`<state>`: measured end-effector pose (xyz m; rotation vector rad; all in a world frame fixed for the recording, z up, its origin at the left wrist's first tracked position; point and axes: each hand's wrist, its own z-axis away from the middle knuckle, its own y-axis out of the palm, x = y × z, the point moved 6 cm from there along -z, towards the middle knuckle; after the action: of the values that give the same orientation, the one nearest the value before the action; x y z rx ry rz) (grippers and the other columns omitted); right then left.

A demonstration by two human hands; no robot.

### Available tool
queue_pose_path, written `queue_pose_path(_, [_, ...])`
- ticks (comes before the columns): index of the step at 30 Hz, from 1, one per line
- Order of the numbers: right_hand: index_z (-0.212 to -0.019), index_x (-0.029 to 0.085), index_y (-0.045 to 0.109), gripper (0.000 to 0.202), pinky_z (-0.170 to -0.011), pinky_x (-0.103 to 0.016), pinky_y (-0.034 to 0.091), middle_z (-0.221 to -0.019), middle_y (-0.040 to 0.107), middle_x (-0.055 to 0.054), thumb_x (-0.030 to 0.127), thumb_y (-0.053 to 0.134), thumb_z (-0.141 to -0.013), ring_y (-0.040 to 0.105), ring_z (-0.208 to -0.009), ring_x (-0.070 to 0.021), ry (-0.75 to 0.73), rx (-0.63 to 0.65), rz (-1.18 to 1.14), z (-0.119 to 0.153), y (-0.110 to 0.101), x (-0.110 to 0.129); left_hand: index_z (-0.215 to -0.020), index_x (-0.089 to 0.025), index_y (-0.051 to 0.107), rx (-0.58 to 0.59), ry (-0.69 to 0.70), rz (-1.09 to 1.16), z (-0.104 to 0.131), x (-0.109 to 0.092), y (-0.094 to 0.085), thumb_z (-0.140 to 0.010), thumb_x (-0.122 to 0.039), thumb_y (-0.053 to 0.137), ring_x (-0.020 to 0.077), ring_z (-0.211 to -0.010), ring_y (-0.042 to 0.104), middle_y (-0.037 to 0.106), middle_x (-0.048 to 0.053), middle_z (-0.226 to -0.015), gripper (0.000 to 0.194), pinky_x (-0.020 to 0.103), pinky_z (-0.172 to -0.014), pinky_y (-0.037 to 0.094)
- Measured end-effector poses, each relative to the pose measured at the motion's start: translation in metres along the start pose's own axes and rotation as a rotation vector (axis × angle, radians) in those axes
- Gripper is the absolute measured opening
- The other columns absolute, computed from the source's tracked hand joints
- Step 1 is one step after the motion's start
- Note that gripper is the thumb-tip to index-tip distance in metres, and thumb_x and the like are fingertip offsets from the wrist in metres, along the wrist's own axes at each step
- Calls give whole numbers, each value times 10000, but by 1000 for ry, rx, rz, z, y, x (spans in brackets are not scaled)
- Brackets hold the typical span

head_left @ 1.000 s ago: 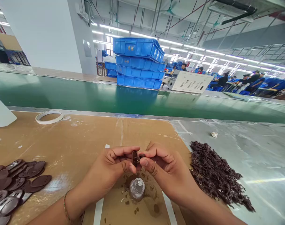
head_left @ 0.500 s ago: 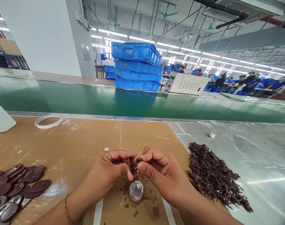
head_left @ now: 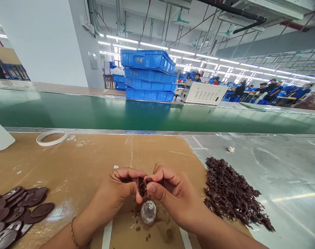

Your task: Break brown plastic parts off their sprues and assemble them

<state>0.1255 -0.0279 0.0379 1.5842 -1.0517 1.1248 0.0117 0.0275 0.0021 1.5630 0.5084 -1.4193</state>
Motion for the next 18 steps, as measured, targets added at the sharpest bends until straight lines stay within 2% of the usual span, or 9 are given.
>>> queue_pose_path(11, [-782,217,492,314,-733,-332,464,-731,659,-21,432,709,-857,636,-735,-156,-7,-7,23,-1,1,3,-715,-198,761,15,24,-15,0,-3,3,-670,-225,828,111,-535,574,631,-22,-458,85,205,-604,500])
queue_pose_path(15, [-789,227,496,290,-727,-313,479,-712,651,1,396,722,-854,663,-718,-149,-41,6,-43,-2,4,5,-696,-224,767,-29,16,-83,0,-3,-5,-654,-225,836,125,-562,604,639,-19,-464,81,200,-621,507])
queue_pose_path(18, [-752,241,459,393,-746,-332,510,-701,680,-13,520,731,-802,693,-759,-179,-32,4,-61,-3,7,3,-683,-252,790,-31,-14,-188,-3,2,-15,-589,-255,879,172,-594,646,656,-2,-484,130,221,-607,528])
